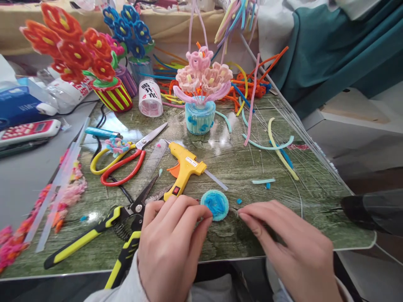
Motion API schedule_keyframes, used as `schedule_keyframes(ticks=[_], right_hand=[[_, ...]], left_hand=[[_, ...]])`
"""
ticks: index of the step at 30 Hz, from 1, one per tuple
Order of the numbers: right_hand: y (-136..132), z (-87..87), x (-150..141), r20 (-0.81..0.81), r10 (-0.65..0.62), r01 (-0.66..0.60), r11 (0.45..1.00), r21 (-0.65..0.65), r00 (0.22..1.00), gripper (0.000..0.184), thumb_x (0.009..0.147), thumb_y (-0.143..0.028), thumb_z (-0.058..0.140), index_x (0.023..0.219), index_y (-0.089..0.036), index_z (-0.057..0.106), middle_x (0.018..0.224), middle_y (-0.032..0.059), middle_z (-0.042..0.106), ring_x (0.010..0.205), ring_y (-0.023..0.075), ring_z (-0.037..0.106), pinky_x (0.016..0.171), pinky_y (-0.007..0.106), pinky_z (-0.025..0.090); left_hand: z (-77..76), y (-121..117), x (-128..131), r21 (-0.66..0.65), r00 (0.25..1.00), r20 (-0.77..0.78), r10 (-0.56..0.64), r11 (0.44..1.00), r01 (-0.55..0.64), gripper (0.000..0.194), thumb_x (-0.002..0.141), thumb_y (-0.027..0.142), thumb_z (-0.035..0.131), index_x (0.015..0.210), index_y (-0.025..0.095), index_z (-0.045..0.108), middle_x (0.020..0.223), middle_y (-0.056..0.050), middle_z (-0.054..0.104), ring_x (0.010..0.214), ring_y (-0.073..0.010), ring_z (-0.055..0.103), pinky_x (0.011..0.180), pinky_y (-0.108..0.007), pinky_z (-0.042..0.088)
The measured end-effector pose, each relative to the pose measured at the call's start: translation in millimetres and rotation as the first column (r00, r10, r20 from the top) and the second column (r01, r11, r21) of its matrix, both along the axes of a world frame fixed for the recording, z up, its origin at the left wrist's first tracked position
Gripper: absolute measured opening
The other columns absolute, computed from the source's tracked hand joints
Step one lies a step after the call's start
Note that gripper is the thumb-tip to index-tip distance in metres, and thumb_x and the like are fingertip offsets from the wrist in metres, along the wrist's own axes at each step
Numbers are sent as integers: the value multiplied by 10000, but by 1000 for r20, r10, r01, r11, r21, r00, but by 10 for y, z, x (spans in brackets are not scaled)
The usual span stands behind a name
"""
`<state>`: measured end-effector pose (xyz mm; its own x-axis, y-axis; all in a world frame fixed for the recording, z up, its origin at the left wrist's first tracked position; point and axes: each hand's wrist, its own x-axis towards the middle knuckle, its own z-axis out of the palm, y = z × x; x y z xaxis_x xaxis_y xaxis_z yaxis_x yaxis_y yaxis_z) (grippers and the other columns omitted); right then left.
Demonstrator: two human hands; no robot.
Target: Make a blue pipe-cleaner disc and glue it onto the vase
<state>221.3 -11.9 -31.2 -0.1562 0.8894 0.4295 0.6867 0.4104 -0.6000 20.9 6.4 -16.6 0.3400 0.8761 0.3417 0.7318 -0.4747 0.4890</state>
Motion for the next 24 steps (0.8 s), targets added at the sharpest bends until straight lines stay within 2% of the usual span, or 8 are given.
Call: schedule_keyframes(ticks=[4,6,7,9,11,16,24], right_hand=[[-45,-95,257,187,-154,148,988,42,970,165,902,-176,634,746,-184,581,730,6,642,685,130,567,728,277,430],[-45,-133,336,250,-174,166,985,55,952,107,907,-202,630,802,-184,619,813,26,663,754,151,590,777,297,437],[-35,-144,357,275,-170,161,985,57,946,52,910,-208,625,870,-184,648,877,39,672,808,167,602,812,310,440],[2,-148,362,303,-138,129,990,48,943,113,921,-204,606,1012,-185,668,978,60,673,902,194,606,865,337,441],[58,-139,334,303,-72,72,997,12,950,156,929,-182,585,1064,-180,663,1004,68,670,927,204,603,869,352,448],[196,-120,262,302,74,-70,997,-23,950,133,928,-139,569,1022,-164,660,979,74,682,883,208,613,815,368,466],[256,-93,244,333,93,-100,995,2,938,129,953,-140,516,941,-165,643,928,80,694,861,216,630,781,370,465]], left_hand=[[-107,50,-36,29,995,-95,33,999,-31,74,860,163,635,877,228,604,837,51,659,787,-127,606,768,-318,331],[-147,69,-30,29,993,-115,34,999,-31,67,863,169,631,878,228,605,832,51,658,779,-127,607,764,-317,331],[-161,74,-24,34,992,-121,35,999,-31,63,865,171,629,877,228,605,830,52,658,773,-128,607,761,-318,331],[-181,79,-11,37,990,-140,36,999,-31,54,868,175,625,875,225,604,828,49,657,762,-133,604,752,-320,328],[-193,82,-2,39,986,-161,35,999,-29,43,872,182,622,878,222,607,829,43,658,760,-140,604,747,-324,327],[-198,102,10,54,984,-176,29,998,-20,31,876,191,613,879,221,617,844,39,670,757,-143,614,742,-324,335],[-197,108,6,65,985,-170,27,998,-17,43,869,183,620,881,224,618,840,35,677,753,-142,618,733,-327,342]])
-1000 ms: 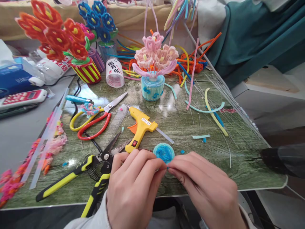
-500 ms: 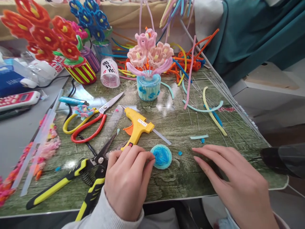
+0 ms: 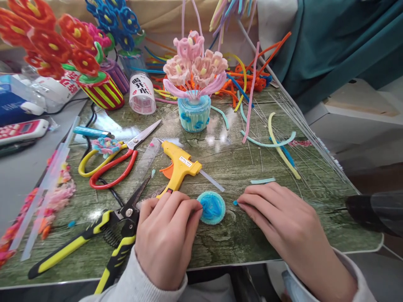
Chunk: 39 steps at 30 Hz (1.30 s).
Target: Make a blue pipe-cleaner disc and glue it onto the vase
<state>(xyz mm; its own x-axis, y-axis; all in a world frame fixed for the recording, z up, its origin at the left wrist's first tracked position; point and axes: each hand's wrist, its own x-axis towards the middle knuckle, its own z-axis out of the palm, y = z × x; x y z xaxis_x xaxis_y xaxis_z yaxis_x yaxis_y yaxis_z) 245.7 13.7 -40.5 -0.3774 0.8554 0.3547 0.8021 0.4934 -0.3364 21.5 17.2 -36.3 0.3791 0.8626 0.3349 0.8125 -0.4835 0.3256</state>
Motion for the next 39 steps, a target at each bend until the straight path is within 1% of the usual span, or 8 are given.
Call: schedule_keyframes(ticks=[7,14,19,23,30,33,35,39], right_hand=[[30,27,-36,53,19,-20,1000,12,998,139,953,-123,501,886,-145,620,877,74,682,832,211,626,766,356,435],[24,29,-12,63,21,-21,1000,-2,998,102,955,-191,529,942,-151,622,903,64,683,812,206,624,780,360,426],[41,25,-22,55,38,-38,999,-4,998,128,952,-143,511,900,-149,627,880,68,683,815,211,631,773,358,429],[53,32,-38,59,33,-34,999,14,998,155,959,-140,493,890,-156,630,873,68,690,826,211,644,769,354,439],[80,36,-56,106,44,-46,999,19,993,203,972,-132,443,868,-169,614,879,66,685,818,203,638,743,340,435],[92,67,-58,96,42,-45,999,22,995,175,967,-132,453,869,-166,595,884,70,679,819,204,634,744,338,429],[106,110,-83,78,51,-53,998,30,996,170,971,-144,447,879,-170,587,881,70,677,807,198,633,722,329,429],[160,201,-201,96,127,-131,991,37,987,231,982,-146,407,859,-177,600,811,57,669,739,181,620,652,308,421]], left_hand=[[7,-15,17,-27,1000,23,20,999,-19,37,875,177,613,872,214,617,835,31,667,753,-149,613,739,-334,334],[13,-21,18,-18,1000,1,0,1000,0,40,870,179,617,866,218,618,823,40,670,735,-145,616,735,-331,329],[21,-26,45,-28,997,46,62,998,-61,65,886,201,595,832,222,626,802,36,673,721,-151,610,733,-342,323],[20,-19,40,-17,1000,11,6,1000,-5,42,870,194,616,851,229,628,814,41,678,733,-148,613,735,-335,316],[-1,-34,85,-12,997,34,64,998,-63,92,890,213,583,811,222,630,790,35,674,727,-164,606,732,-340,320],[-2,-22,75,-10,997,30,74,997,-74,121,908,214,558,811,218,631,794,28,677,735,-170,605,744,-347,325],[-1,2,53,-8,999,4,34,999,-34,120,915,218,551,830,218,636,805,30,681,726,-159,605,735,-342,321],[2,49,25,-3,1000,-23,-5,1000,5,144,931,214,526,845,219,642,814,31,683,717,-142,607,708,-334,310]])
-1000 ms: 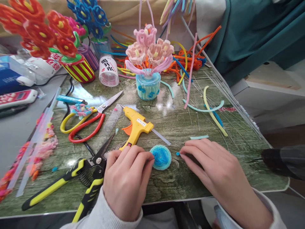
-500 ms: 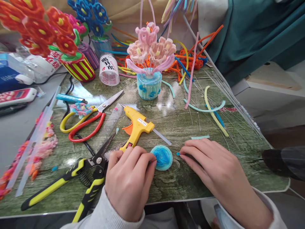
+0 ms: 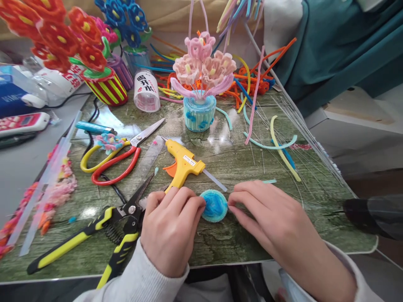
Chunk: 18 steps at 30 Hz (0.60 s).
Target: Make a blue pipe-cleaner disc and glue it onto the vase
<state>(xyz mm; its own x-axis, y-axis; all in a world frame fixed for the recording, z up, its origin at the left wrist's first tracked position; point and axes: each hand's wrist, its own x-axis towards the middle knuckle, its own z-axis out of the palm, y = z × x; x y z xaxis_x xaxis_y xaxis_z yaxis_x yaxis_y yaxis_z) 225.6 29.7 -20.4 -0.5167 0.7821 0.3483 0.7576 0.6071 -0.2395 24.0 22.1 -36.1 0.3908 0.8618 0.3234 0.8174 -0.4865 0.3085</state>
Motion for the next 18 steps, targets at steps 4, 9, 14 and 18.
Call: schedule_keyframes(ticks=[4,9,14,18], right_hand=[[64,22,-116,68,44,-44,999,-3,997,299,982,-128,392,788,-175,614,735,48,639,680,172,580,622,301,390],[111,-5,-176,130,81,-84,996,20,988,305,977,-127,417,763,-157,631,729,54,623,668,177,534,616,309,350],[144,-4,-221,194,117,-124,992,23,974,286,961,-131,450,739,-150,628,751,67,622,681,197,515,621,323,333],[163,19,-266,234,125,-140,989,50,964,313,957,-115,439,695,-166,601,741,63,613,665,196,492,616,324,314]], left_hand=[[-10,10,15,5,1000,19,15,1000,-15,167,936,216,514,836,219,648,806,26,683,713,-144,608,709,-339,311],[-16,5,-2,11,1000,11,-1,1000,1,150,935,218,521,852,224,646,810,31,684,721,-144,615,717,-337,308],[-16,-5,-20,-14,1000,1,2,1000,-2,140,937,213,519,867,218,641,833,22,684,733,-148,605,730,-344,306],[-49,-17,36,0,998,49,41,999,-41,214,952,208,475,823,215,645,794,19,682,706,-150,588,727,-356,308]])
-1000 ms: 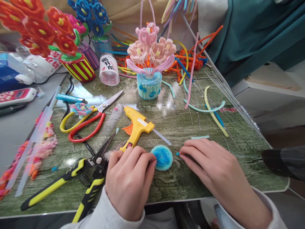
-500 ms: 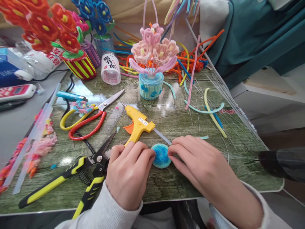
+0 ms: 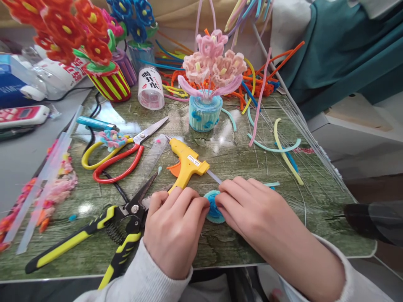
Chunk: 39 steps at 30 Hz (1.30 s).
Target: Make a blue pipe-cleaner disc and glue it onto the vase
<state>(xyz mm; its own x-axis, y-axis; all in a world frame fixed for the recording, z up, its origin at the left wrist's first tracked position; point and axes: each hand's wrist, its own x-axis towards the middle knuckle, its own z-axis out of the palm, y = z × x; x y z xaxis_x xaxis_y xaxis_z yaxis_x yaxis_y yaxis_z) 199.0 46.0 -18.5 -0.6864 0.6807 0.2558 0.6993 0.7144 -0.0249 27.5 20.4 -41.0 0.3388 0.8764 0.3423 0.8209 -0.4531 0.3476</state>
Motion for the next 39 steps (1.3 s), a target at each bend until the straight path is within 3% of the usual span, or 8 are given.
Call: schedule_keyframes(ticks=[3,8,11,17,22,25,29,39], right_hand=[[7,8,-29,14,1,-1,1000,5,1000,315,950,-105,439,683,-170,594,724,55,601,656,201,480,609,328,302],[16,-14,-55,8,6,-6,1000,-3,1000,304,939,-104,452,679,-169,596,730,51,603,660,205,486,612,331,308],[18,-29,-52,-11,10,-10,1000,-22,1000,289,939,-120,466,690,-163,605,739,54,615,659,209,500,607,334,321],[-56,25,81,-146,-46,21,985,-169,988,269,992,-196,419,851,-151,644,790,49,629,698,201,554,622,328,380],[-178,5,265,-271,-220,124,935,-331,937,142,986,-251,477,1061,-201,587,1006,28,630,918,180,585,809,300,431],[-235,-79,277,-302,-294,156,900,-407,907,229,963,-303,529,1181,-235,551,1155,21,590,1073,164,551,928,268,409],[-285,-187,189,-321,-317,178,901,-396,892,341,960,-321,524,1286,-225,509,1230,51,539,1136,186,513,960,291,412],[-398,-351,64,-395,-352,274,931,-240,849,258,896,-278,628,1132,-177,598,1108,87,530,923,216,513,820,370,448]], left_hand=[[-8,4,31,42,998,49,49,998,-51,278,962,196,440,776,203,647,749,9,676,677,-161,580,711,-362,302],[39,24,7,18,1000,12,-25,1000,24,240,945,183,480,789,188,662,744,8,679,674,-158,602,692,-341,289],[26,15,12,34,1000,23,-3,999,2,252,945,179,477,769,188,658,726,9,675,655,-157,592,697,-339,289],[-23,-15,24,49,997,61,52,997,-55,235,946,220,482,780,209,648,742,14,672,678,-168,586,727,-352,298],[115,-27,-49,25,999,26,22,999,-23,143,908,186,551,833,202,671,786,21,695,700,-167,615,720,-342,314],[173,-49,-65,62,999,27,40,997,-42,132,897,169,563,843,198,681,806,18,708,724,-175,638,725,-346,330],[142,-62,-42,76,998,31,48,996,-50,135,888,159,575,816,188,684,784,13,704,695,-171,636,705,-342,329],[43,-37,23,45,998,55,43,998,-46,185,919,188,531,798,197,671,755,16,682,675,-162,608,701,-336,309]])
